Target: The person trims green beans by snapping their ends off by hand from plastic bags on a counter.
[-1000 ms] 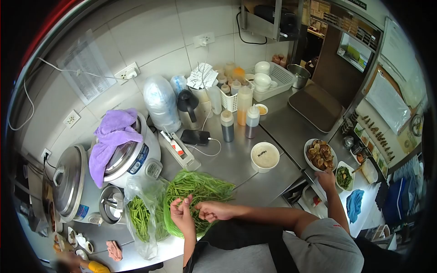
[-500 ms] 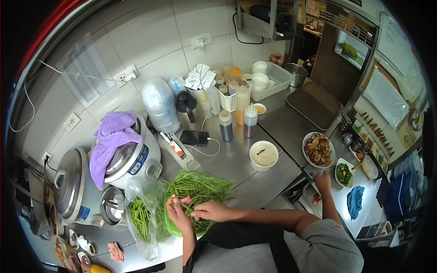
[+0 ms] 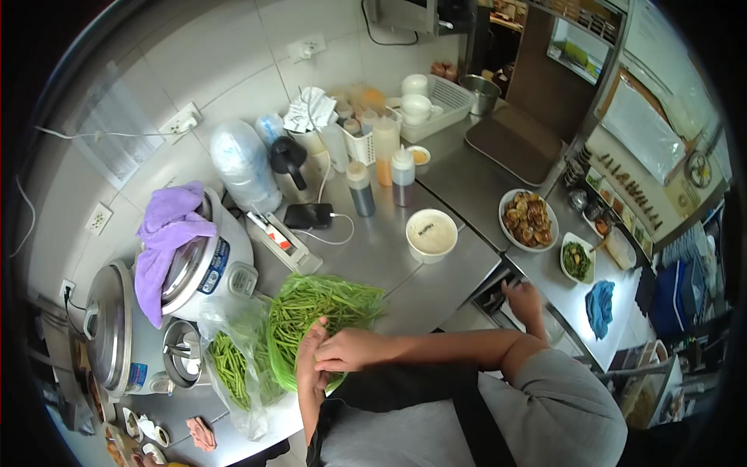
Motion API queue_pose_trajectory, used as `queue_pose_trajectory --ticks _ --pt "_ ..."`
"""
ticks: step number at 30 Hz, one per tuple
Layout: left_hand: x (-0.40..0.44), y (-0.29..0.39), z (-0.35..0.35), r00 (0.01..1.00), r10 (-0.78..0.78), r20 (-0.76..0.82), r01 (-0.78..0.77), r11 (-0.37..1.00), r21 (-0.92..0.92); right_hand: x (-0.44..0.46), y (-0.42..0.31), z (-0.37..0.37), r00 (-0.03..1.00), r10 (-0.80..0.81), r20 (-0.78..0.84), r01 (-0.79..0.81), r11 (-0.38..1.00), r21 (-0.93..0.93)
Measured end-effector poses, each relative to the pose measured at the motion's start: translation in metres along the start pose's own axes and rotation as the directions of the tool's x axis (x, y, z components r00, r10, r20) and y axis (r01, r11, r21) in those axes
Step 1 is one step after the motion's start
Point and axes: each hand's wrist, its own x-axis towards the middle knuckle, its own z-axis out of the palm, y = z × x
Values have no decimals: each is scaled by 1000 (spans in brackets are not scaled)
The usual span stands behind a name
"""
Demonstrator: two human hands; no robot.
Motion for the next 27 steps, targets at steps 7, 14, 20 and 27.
queue_pose_trajectory --ticks 7,14,20,27 --pt "-4 26 -71 620 694 -367 -466 701 540 -4 14 13 955 268 -123 -175 851 496" --pt "-42 56 -157 485 784 -388 69 408 911 -20 57 -5 636 762 120 -558 346 754" --pt "-36 53 -122 310 933 -183 140 146 979 -9 47 -14 754 650 -93 -656 746 -116" --pt "-9 15 -28 727 647 231 -272 -37 962 -13 76 0 914 400 -75 -397 838 -375"
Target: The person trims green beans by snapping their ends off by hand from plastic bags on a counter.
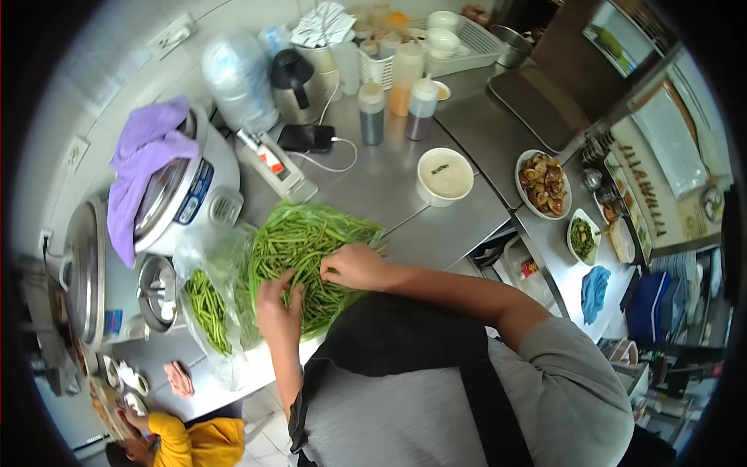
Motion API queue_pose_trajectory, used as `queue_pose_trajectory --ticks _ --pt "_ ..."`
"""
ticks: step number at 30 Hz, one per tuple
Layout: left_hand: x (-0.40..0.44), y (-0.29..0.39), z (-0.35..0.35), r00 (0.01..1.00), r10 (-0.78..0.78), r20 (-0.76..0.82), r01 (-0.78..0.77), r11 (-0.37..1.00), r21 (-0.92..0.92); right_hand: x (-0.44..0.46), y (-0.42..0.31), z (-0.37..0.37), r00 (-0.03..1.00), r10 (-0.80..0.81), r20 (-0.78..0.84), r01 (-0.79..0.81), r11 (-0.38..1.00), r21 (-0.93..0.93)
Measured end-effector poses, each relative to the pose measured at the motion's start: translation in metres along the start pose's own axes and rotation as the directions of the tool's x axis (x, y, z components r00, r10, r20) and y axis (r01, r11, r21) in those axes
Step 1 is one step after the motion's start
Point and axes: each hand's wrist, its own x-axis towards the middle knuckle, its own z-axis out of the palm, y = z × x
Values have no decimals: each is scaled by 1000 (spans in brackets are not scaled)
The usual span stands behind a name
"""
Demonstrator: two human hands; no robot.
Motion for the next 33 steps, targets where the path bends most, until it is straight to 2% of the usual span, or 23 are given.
queue_pose_trajectory --ticks 3,7,13,17,22,24,27,28,33 --pt "-10 -2 29 997 -23 79 20 999 43 -3 -8 -9 999 31 -5 -31 998 60" --pt "-9 -6 37 992 -96 79 98 995 -20 -8 -5 -8 1000 3 -4 -2 994 111" --pt "-5 0 34 993 -36 113 31 998 47 -7 -5 -9 999 -38 -25 41 993 107" --pt "-6 3 36 996 26 87 -27 1000 8 -5 -1 -2 1000 2 -8 -1 991 137" --pt "-4 2 31 998 62 30 -61 998 -15 -6 -10 -13 998 -35 -45 42 986 164" --pt "-2 4 27 995 96 -41 -99 992 -81 -6 -14 -14 999 3 -38 5 974 226" --pt "2 0 23 999 12 -46 -22 977 -211 -5 -19 -14 998 -6 -69 30 936 350" --pt "3 -3 23 999 2 -39 -11 972 -233 -3 -22 -14 999 20 -47 0 921 391" --pt "6 1 20 986 -160 44 163 885 -436 11 -24 -3 978 47 -201 98 753 650"
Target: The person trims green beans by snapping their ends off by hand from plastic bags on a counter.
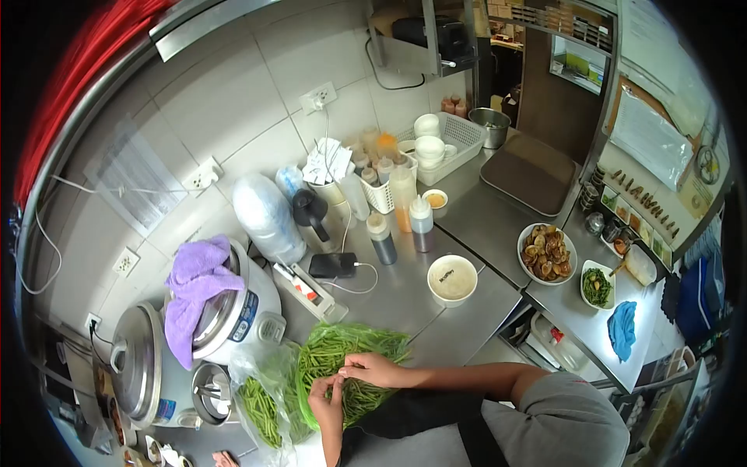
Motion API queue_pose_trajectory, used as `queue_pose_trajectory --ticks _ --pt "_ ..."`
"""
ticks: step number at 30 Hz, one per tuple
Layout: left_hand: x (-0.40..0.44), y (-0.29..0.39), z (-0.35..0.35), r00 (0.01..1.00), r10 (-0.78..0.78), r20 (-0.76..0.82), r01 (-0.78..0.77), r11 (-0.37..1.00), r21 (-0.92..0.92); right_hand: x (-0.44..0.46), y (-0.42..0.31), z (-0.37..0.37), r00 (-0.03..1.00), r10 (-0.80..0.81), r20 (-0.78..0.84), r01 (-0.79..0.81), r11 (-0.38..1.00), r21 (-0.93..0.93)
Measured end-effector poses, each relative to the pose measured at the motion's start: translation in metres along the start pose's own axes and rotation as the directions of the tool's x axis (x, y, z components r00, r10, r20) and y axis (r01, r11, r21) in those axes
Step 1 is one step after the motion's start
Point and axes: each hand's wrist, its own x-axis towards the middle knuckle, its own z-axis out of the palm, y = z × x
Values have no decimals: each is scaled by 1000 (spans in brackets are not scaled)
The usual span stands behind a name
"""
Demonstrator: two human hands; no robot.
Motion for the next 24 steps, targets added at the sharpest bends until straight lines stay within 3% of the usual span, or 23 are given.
queue_pose_trajectory --ticks 3,6,11,12,15,16,19,24 --pt "-2 11 4 993 -110 42 114 987 -109 -1 -5 -1 970 245 -5 -239 949 208" --pt "-8 4 11 965 -231 127 257 934 -247 1 1 -6 917 396 -37 -319 786 529" --pt "-7 -4 21 958 -277 67 273 820 -503 -12 14 -12 856 479 195 -466 550 693" --pt "-5 -6 22 959 -282 38 257 801 -541 -15 16 -9 833 484 268 -511 487 708" --pt "-1 -9 21 970 -243 10 207 806 -554 -17 17 -1 745 529 408 -661 498 561" --pt "-1 -8 21 969 -246 -26 191 811 -553 -17 12 -1 692 546 472 -717 443 538" --pt "-1 -8 21 962 -252 -108 155 824 -544 -13 0 -5 713 385 586 -682 574 453" --pt "-7 -17 12 957 -257 -136 148 835 -530 -14 -4 -4 730 338 593 -633 663 400"
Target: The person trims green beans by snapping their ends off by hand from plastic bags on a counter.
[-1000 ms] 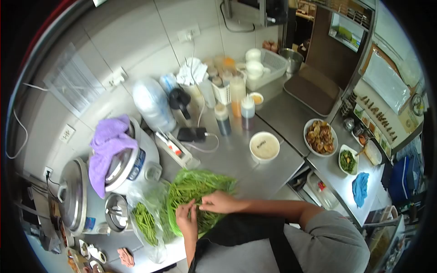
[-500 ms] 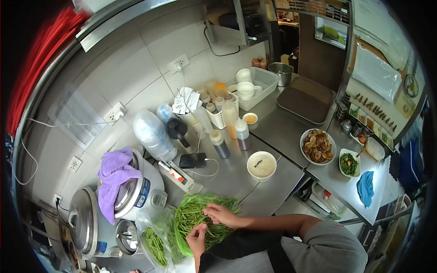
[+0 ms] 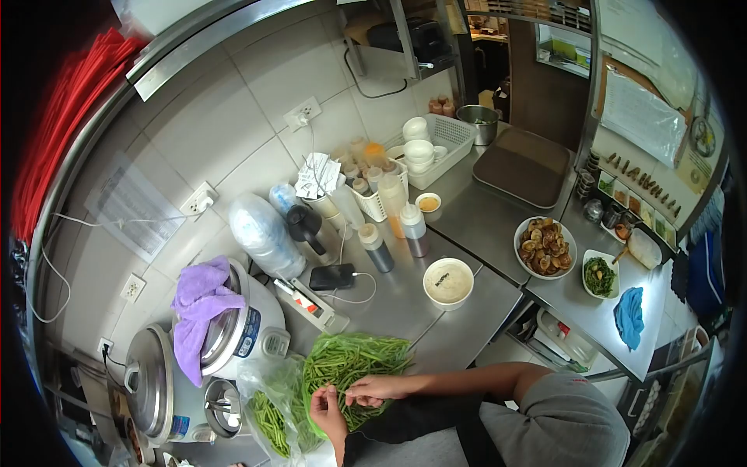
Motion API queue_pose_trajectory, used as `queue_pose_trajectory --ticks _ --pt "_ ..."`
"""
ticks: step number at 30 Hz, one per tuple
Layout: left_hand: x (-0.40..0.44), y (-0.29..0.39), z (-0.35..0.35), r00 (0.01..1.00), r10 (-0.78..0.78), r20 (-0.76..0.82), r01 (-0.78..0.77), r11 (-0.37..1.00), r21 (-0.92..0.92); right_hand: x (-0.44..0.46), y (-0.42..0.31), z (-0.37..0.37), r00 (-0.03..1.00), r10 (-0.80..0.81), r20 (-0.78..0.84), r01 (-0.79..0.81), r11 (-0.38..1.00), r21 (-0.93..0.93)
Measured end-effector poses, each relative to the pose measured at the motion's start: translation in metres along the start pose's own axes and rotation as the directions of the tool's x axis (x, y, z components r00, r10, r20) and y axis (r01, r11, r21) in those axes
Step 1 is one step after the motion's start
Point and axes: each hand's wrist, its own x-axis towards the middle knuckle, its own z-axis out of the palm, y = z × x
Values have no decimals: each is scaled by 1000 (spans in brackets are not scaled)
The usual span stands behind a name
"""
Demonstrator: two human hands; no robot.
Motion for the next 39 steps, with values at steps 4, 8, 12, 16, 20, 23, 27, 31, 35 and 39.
queue_pose_trajectory --ticks 4,8,12,16,20,23,27,31,35,39 --pt "-3 -5 -3 999 19 -26 -19 1000 -8 -1 -1 3 999 15 -33 -20 987 -157" --pt "-14 28 13 963 267 -18 -232 866 443 -4 -4 7 996 -27 -84 -2 947 -322" --pt "-16 56 13 823 392 412 -557 412 721 -3 -1 5 984 -103 -148 33 910 -413" --pt "-9 51 -7 780 282 559 -626 341 701 -5 -3 6 974 -159 -163 79 907 -414" --pt "-7 53 -16 799 256 545 -601 373 707 -2 5 6 956 -249 -152 154 874 -461" --pt "-9 56 -15 804 275 528 -595 370 714 -5 0 9 971 -201 -127 113 861 -495" --pt "-10 54 -15 810 302 503 -585 355 729 -13 -12 14 981 -128 -144 23 819 -573" --pt "-12 39 -15 808 307 503 -586 331 740 -12 -8 15 947 -269 -177 131 825 -550" --pt "-12 32 -16 788 348 508 -605 282 745 -13 -6 14 935 -295 -197 120 785 -608" --pt "-11 29 -14 755 399 520 -646 318 694 4 17 4 925 -352 -141 248 843 -477"
